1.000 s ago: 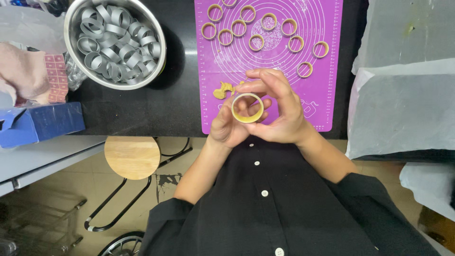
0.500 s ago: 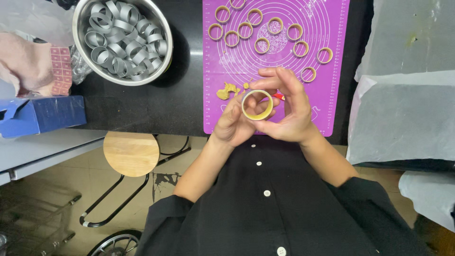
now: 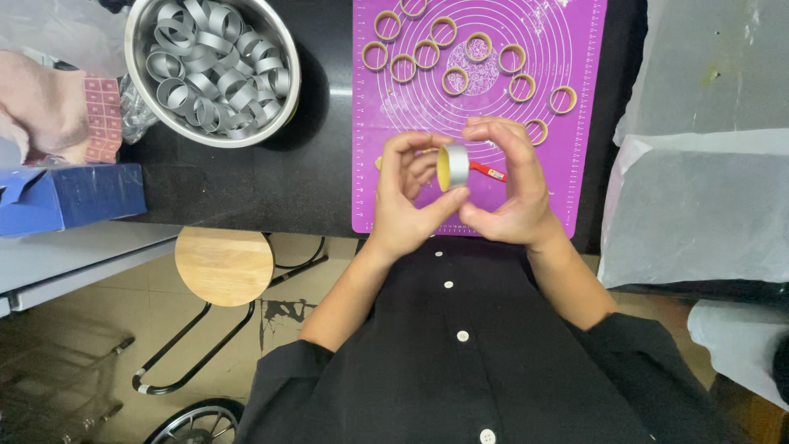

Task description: The person fills small metal ring molds with a yellow paste using a small red spatula. They press the paste into the rings, scrape off excess, and place the filled rings on a purple mat.

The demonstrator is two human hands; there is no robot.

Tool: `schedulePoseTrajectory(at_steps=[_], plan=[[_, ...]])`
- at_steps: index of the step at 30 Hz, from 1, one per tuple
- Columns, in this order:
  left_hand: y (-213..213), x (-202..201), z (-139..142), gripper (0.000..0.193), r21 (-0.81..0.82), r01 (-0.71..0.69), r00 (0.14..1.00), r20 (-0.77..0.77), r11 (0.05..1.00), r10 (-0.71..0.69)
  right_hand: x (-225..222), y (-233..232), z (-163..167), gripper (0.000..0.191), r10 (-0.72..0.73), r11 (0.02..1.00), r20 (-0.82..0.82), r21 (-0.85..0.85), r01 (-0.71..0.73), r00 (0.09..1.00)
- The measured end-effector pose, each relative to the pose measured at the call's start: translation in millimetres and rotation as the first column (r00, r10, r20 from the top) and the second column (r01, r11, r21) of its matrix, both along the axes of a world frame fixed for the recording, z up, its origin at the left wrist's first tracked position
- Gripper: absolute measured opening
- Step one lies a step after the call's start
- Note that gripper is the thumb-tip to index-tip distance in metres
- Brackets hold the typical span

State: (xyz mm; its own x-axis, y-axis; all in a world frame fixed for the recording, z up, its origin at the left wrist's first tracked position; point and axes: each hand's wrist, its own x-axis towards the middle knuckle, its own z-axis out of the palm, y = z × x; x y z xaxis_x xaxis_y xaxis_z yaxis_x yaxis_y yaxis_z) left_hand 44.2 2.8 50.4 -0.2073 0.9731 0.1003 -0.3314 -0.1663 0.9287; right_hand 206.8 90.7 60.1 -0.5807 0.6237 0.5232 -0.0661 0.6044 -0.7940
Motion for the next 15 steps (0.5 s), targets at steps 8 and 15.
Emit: schedulePoseTrajectory(at_steps=[8,15], plan=[[2.5,-2.3,30.5,0.071,0.185,-0.229,0.673,-0.679,0.956,0.292,13.1,-11.5,-12.8,0.072,0.068,0.927,-0.123,-0.358,-0.108,0.99],[2.4,-6.0,29.1,0.073,0.304,-0.202,0.637,-0.681,0.931,0.361,10.6,-16.2,-9.6,0.068,0.043,0.934,-0.12,-0.347,-0.083,0.992]])
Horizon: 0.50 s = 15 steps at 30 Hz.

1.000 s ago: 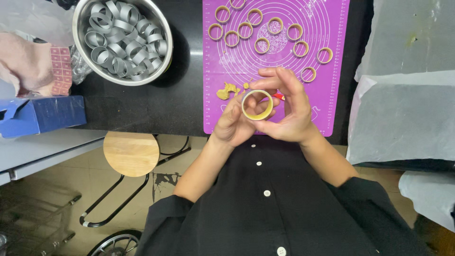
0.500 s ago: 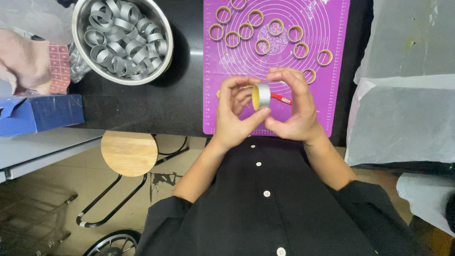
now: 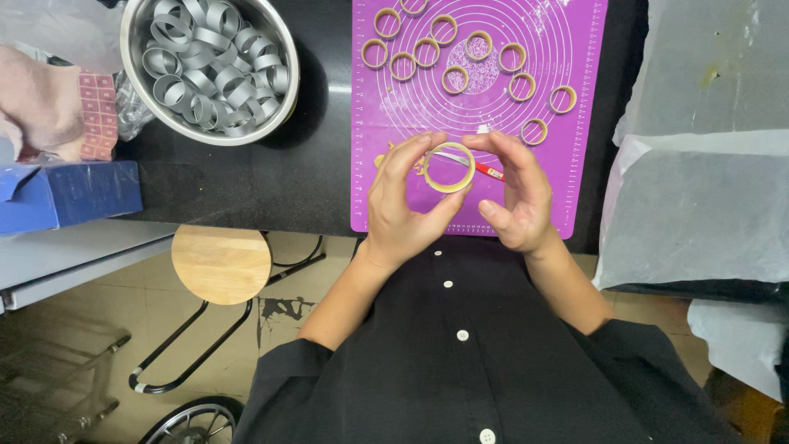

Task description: The person fills small metal ring molds with a yellow paste using a small red spatula. They press the paste into the rings, scrape off excess, and place the filled rings on a purple mat.

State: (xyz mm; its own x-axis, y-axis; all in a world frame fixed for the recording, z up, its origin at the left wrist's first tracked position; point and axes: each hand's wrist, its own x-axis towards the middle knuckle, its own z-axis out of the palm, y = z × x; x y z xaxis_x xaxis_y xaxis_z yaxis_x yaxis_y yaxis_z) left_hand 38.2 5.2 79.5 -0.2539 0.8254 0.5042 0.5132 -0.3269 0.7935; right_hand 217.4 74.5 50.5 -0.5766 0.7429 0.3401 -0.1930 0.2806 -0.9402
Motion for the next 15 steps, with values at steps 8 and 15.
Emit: schedulePoseTrajectory(at_steps=[8,15], plan=[[-3.3,-5.5,-4.0,0.069,0.02,0.122,0.984,-0.133,0.992,-0.118,-7.3,7.9,37.3,0.044,-0.197,0.968,0.229,0.202,0.152,0.953],[-3.2,-5.2,-2.6,0.055,0.009,0.187,0.924,-0.341,0.982,-0.173,-15.4,16.7,58.1,0.023,-0.322,0.9,0.39,0.409,0.151,0.862]])
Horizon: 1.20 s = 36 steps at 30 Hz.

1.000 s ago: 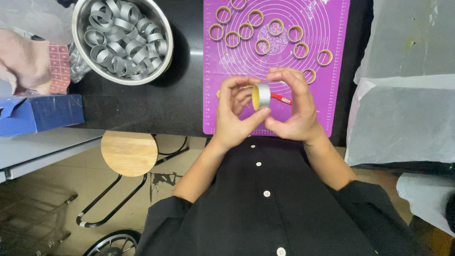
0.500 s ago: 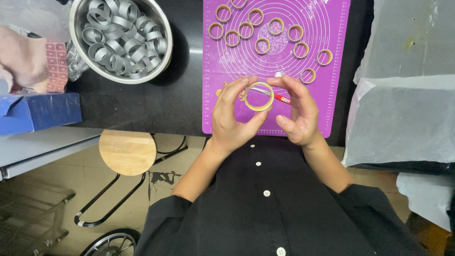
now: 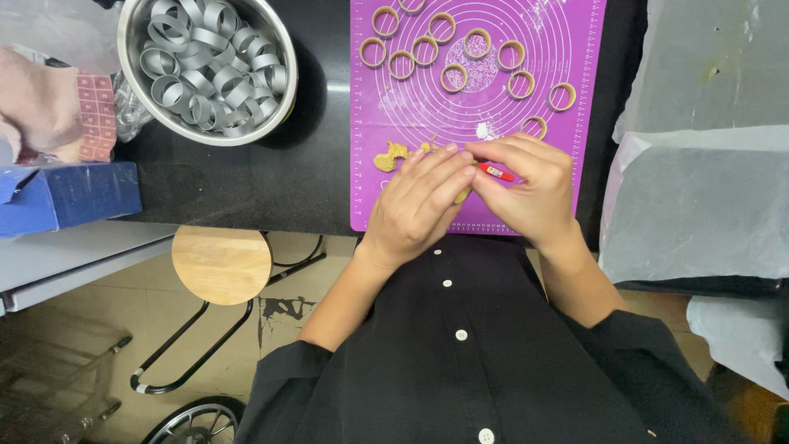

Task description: The person fills small metal ring molds with a yellow paste using a small red spatula. They press the paste into the rings, scrape off excess, and place the filled rings on a purple mat.

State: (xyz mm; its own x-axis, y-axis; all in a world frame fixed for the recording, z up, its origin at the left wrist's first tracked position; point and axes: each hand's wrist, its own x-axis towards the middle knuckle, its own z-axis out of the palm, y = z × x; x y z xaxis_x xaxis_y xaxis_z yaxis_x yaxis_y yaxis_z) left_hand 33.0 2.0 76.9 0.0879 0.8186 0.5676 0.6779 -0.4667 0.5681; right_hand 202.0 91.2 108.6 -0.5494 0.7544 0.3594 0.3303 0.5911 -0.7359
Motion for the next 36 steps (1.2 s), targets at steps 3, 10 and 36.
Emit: schedulePoseTrajectory(at_steps=[3,10,36], plan=[[0.5,-0.2,1.0,0.051,-0.011,0.0,1.0,-0.018,1.0,-0.001,-0.9,2.6,-0.2,0.02,0.036,0.994,0.04,0.098,-0.039,0.999],[-1.0,-1.6,1.1,0.051,-0.037,0.028,1.0,-0.005,0.999,-0.028,-0.6,3.5,-1.6,0.021,0.048,0.993,0.048,0.108,-0.053,0.998],[-8.0,-38.7,-98.5,0.069,-0.115,0.299,-0.148,0.975,0.947,0.165,47.2,-5.1,-256.9,0.026,-0.059,0.992,0.571,-0.06,0.114,0.819]])
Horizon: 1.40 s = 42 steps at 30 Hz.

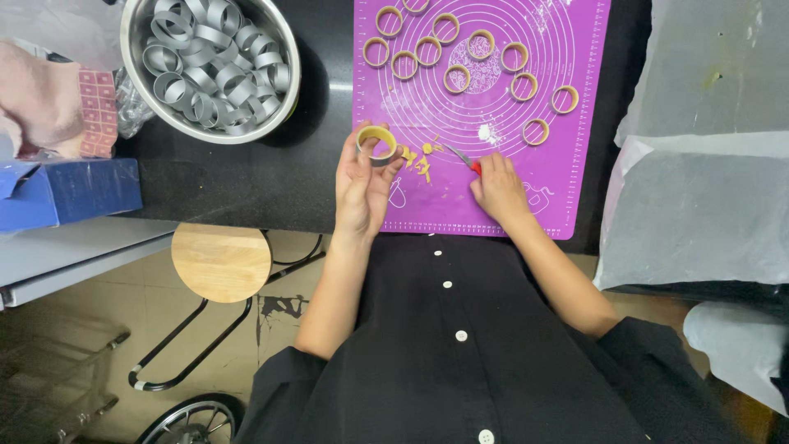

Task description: The person fills small metal ring molds with a yellow paste using a small red spatula. They press the paste into the rings, scrape off excess, and place the filled rings on a purple mat.

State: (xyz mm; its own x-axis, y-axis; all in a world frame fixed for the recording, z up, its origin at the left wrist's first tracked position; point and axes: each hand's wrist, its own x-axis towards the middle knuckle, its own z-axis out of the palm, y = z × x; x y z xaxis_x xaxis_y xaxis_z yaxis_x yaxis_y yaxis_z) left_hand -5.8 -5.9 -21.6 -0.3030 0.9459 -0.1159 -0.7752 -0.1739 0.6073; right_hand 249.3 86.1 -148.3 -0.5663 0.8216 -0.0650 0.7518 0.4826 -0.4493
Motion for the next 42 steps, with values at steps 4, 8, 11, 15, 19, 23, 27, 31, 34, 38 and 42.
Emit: schedulePoseTrajectory(at_steps=[4,8,11,15,19,23,27,31,34,38,42], plan=[[-1.8,1.8,6.9,0.063,0.091,-0.021,0.995,-0.096,0.996,0.03,-0.2,2.2,14.0,0.02,-0.044,0.983,-0.129,-0.18,0.02,0.991],[-2.2,5.6,19.6,0.063,0.152,-0.021,0.968,-0.245,0.988,0.059,-4.5,0.2,57.5,0.027,-0.168,0.924,-0.446,-0.381,-0.017,0.879],[-4.6,11.3,30.1,0.064,0.16,0.003,0.946,-0.321,0.987,0.049,-7.2,-6.2,104.5,0.026,-0.191,0.924,-0.576,-0.379,-0.053,0.795],[-6.6,20.4,41.4,0.064,0.204,0.029,0.912,-0.406,0.979,0.058,-8.1,-14.3,166.4,0.017,-0.032,0.946,-0.745,-0.237,-0.221,0.666],[-9.6,24.6,50.4,0.063,0.275,0.051,0.824,-0.555,0.96,0.115,-15.3,-17.0,205.6,0.024,0.131,0.972,-0.686,-0.055,-0.23,0.716],[-11.0,25.8,57.2,0.064,0.279,0.077,0.798,-0.593,0.957,0.109,-23.1,-12.9,221.8,0.025,0.229,0.961,-0.673,0.043,-0.273,0.703],[-15.5,24.1,62.1,0.062,0.206,0.117,0.886,-0.463,0.971,-0.009,-22.8,-10.6,226.2,0.025,0.227,0.963,-0.635,0.035,-0.267,0.738],[-16.0,16.9,66.6,0.069,0.155,0.18,0.936,-0.331,0.971,-0.121,-19.6,-4.6,228.1,0.024,0.243,0.964,-0.617,0.065,-0.259,0.748],[-15.0,12.6,68.7,0.076,0.102,0.217,0.915,-0.367,0.971,-0.166,-18.2,-3.4,230.3,0.024,0.271,0.959,-0.587,0.093,-0.269,0.763],[-16.5,12.9,68.8,0.079,0.074,0.236,0.918,-0.345,0.969,-0.197,-18.5,-4.2,232.4,0.023,0.28,0.956,-0.587,0.095,-0.279,0.76],[-18.8,9.5,68.1,0.078,0.076,0.261,0.917,-0.329,0.962,-0.223,-17.7,-0.6,234.4,0.024,0.281,0.957,-0.58,0.108,-0.27,0.764]])
